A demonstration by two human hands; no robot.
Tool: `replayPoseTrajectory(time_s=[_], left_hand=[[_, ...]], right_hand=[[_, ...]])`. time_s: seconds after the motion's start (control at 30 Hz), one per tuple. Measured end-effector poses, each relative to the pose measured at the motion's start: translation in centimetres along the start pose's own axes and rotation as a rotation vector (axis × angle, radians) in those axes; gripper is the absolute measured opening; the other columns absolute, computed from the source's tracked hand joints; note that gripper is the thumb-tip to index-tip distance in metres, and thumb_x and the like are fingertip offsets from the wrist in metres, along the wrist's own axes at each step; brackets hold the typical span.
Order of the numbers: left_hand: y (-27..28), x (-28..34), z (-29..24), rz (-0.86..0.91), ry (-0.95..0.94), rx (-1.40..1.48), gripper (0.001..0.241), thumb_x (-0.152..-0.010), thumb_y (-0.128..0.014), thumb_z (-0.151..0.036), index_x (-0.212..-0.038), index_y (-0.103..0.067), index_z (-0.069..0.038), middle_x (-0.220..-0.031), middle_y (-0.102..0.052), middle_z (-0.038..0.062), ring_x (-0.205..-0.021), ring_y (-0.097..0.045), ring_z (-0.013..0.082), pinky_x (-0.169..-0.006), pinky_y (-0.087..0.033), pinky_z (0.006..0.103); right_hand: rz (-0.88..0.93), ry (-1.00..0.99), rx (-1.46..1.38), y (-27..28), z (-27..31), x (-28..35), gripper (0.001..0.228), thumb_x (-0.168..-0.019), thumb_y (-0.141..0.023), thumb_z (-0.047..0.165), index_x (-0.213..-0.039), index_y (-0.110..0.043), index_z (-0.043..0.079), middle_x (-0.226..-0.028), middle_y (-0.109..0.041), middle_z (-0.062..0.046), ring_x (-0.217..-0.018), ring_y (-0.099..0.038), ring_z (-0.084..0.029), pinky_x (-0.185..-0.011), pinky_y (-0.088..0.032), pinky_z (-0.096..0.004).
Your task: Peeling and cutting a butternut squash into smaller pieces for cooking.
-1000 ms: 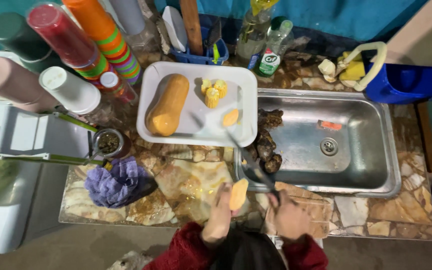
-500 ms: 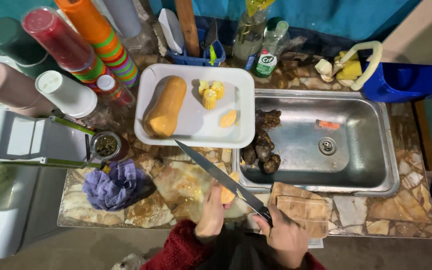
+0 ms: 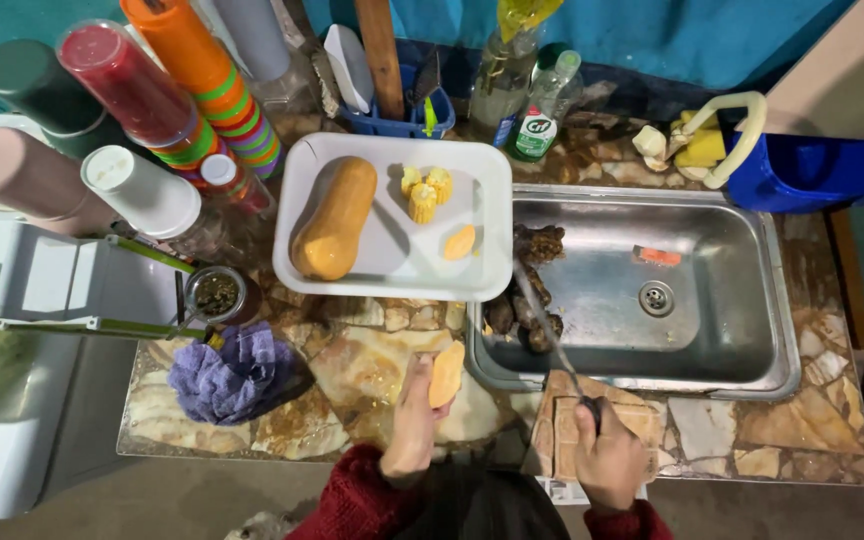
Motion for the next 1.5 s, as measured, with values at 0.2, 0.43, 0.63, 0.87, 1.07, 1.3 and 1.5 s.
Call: replayPoseTrajectory(time_s=[0.2, 0.43, 0.63, 0.87, 1.07, 1.3, 1.5], left_hand=[[2.5, -1.9, 2.3, 0.076, -0.090, 0.024, 0.047, -0.108, -0.046, -0.050, -0.130, -0.060, -0.011, -0.095, -0.061, 0.005, -0.077, -0.049, 0.0147, -0.065, -0.038, 0.0310], [2.3, -5.1, 1.0, -0.076, -0.019, -0.020, 0.043, -0.098, -0.046, -0.047, -0.129, -0.059, -0.020, -0.113, -0.066, -0.004, -0.100, -0.059, 0.0092, -0.079, -0.047, 0.0273], [2.2, -8.9, -3.0, 0.114, -0.389, -0.186, 0.046, -0.101, -0.064, -0.036, -0.133, -0.056, -0.004, -0.110, -0.060, 0.001, -0.098, -0.053, 0.0104, -0.087, -0.046, 0.0272], [-1.2, -15.0, -9.8, -0.018, -0.793, -0.601, 0.045, -0.087, -0.079, -0.025, -0.125, -0.064, -0.006, -0.101, -0.074, 0.009, -0.084, -0.070, 0.0199, -0.071, -0.058, 0.0340], [-5.9, -22.1, -9.0, 0.026, -0.846, -1.191, 0.048, -0.079, -0.085, -0.029, -0.118, -0.063, -0.010, -0.113, -0.069, 0.016, -0.095, -0.070, 0.0329, -0.080, -0.057, 0.0425], [-8.4, -25.8, -6.1, 0.093, -0.669, -1.755, 0.055, -0.083, -0.076, -0.020, -0.129, -0.050, -0.003, -0.123, -0.056, 0.021, -0.116, -0.059, 0.0383, -0.085, -0.058, 0.0436], [-3.3, -30.3, -2.2, 0.046, -1.137, -1.638, 0.058, -0.083, -0.075, -0.025, -0.127, -0.048, 0.003, -0.124, -0.056, 0.022, -0.108, -0.062, 0.0407, -0.088, -0.054, 0.0494]], right_hand=[[0.189, -0.276, -0.184, -7.6, -6.2, -1.8, 0.065, -0.110, -0.042, 0.047, -0.086, -0.072, -0.004, -0.068, -0.068, -0.024, -0.069, -0.068, -0.037, -0.070, -0.052, -0.050], [-0.143, 0.006, -0.068, -12.1, -5.2, -2.4, 0.056, -0.104, -0.042, 0.049, -0.110, -0.076, 0.005, -0.092, -0.076, -0.020, -0.081, -0.072, -0.039, -0.077, -0.056, -0.047], [-0.105, -0.016, -0.311, -11.6, -3.7, -1.9, 0.061, -0.108, -0.039, 0.051, -0.117, -0.074, 0.002, -0.101, -0.073, -0.025, -0.093, -0.070, -0.046, -0.079, -0.055, -0.050], [0.178, -0.344, -0.365, -16.7, -8.5, -1.7, 0.074, -0.104, -0.038, 0.061, -0.087, -0.075, -0.001, -0.071, -0.070, -0.023, -0.070, -0.070, -0.038, -0.068, -0.053, -0.049], [0.105, -0.395, -0.598, -16.4, -7.8, -1.4, 0.070, -0.101, -0.042, 0.058, -0.082, -0.071, -0.003, -0.058, -0.060, -0.012, -0.059, -0.057, -0.021, -0.057, -0.046, -0.038], [0.083, -0.572, -0.558, -17.0, -8.1, -1.1, 0.067, -0.105, -0.046, 0.052, -0.079, -0.070, -0.005, -0.058, -0.058, -0.010, -0.059, -0.056, -0.018, -0.057, -0.045, -0.034], [0.014, -0.438, -0.559, -16.0, -6.9, -1.4, 0.059, -0.100, -0.046, 0.053, -0.082, -0.071, 0.003, -0.057, -0.061, -0.006, -0.057, -0.057, -0.014, -0.056, -0.046, -0.031]])
Point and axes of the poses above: each hand's wrist, its own x-axis away from the middle knuckle, its own y-axis out of the back of the hand, z = x × y, the point moved 1 cm from there along -x, towards the middle knuckle
